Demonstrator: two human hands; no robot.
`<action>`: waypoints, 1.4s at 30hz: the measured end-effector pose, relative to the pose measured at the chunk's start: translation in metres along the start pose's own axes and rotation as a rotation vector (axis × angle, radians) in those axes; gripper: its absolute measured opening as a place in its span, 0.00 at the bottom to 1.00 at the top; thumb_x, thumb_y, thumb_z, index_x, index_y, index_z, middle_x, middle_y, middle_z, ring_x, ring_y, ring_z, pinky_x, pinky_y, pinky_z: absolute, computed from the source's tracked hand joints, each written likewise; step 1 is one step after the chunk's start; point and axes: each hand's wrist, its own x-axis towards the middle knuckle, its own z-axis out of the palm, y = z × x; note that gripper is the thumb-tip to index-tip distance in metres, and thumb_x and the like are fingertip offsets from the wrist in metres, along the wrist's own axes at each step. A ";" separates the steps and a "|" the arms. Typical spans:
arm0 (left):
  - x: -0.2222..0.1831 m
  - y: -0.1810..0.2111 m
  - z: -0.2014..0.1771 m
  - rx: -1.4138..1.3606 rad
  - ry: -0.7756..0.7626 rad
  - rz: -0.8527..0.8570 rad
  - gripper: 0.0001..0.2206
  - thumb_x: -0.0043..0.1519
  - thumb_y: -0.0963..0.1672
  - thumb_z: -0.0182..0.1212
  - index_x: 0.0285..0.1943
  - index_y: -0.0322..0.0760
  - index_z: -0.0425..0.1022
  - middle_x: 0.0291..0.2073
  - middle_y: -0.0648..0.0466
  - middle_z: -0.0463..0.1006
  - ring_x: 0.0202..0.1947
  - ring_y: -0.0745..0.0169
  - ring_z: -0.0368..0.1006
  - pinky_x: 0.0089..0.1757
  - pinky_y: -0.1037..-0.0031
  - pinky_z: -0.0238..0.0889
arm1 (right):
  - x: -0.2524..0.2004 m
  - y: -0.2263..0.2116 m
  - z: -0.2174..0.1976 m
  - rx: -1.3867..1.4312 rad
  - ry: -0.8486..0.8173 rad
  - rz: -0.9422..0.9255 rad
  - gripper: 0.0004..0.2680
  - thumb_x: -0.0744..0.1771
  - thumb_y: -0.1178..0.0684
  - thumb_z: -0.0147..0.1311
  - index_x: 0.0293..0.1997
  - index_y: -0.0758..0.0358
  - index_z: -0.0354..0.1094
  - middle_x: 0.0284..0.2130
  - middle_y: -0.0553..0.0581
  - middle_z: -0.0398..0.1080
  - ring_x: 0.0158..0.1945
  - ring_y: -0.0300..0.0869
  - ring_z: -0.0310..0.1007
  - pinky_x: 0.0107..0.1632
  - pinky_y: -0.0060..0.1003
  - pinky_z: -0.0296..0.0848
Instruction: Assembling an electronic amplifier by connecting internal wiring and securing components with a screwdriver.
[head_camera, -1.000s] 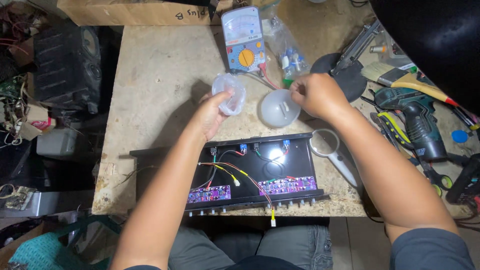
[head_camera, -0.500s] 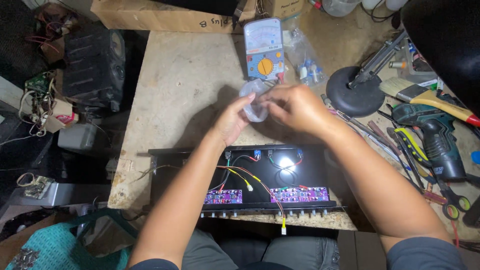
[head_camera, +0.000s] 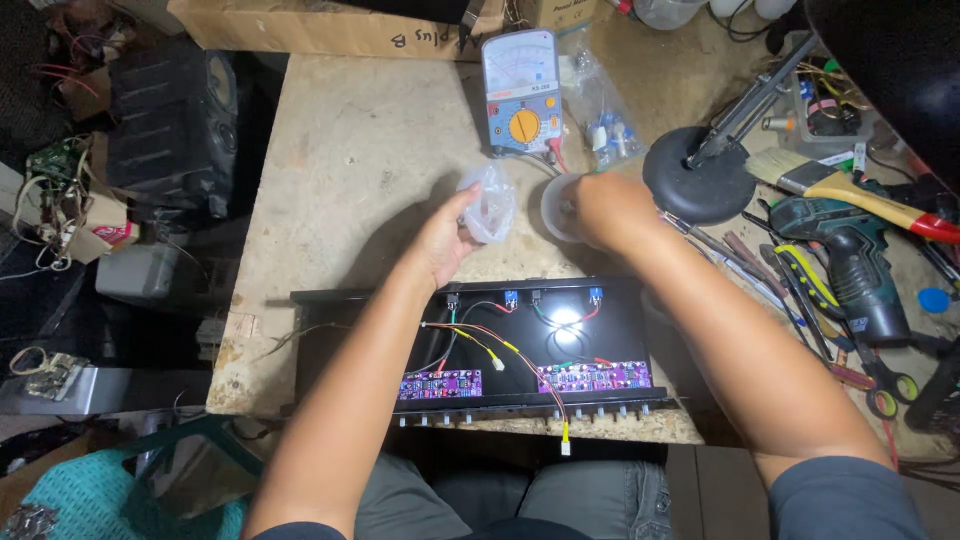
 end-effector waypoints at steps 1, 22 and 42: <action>0.000 -0.001 0.001 -0.004 -0.003 0.003 0.31 0.55 0.56 0.71 0.62 0.41 0.70 0.54 0.49 0.73 0.53 0.54 0.73 0.56 0.64 0.69 | 0.002 -0.001 0.005 -0.005 0.002 -0.001 0.07 0.64 0.52 0.53 0.34 0.54 0.80 0.23 0.59 0.77 0.33 0.53 0.82 0.35 0.51 0.80; -0.007 0.001 0.013 0.300 0.168 0.072 0.32 0.58 0.54 0.70 0.66 0.34 0.68 0.60 0.39 0.68 0.47 0.32 0.79 0.39 0.57 0.80 | 0.009 0.019 0.004 0.388 0.066 -0.034 0.07 0.62 0.56 0.59 0.40 0.59 0.79 0.33 0.63 0.79 0.43 0.60 0.81 0.45 0.53 0.78; -0.045 0.019 0.032 0.439 0.209 0.162 0.28 0.59 0.50 0.68 0.64 0.27 0.72 0.56 0.31 0.73 0.48 0.33 0.78 0.39 0.55 0.80 | 0.007 0.007 -0.008 0.128 -0.119 0.104 0.11 0.65 0.50 0.57 0.43 0.65 0.80 0.33 0.67 0.79 0.42 0.60 0.82 0.44 0.54 0.79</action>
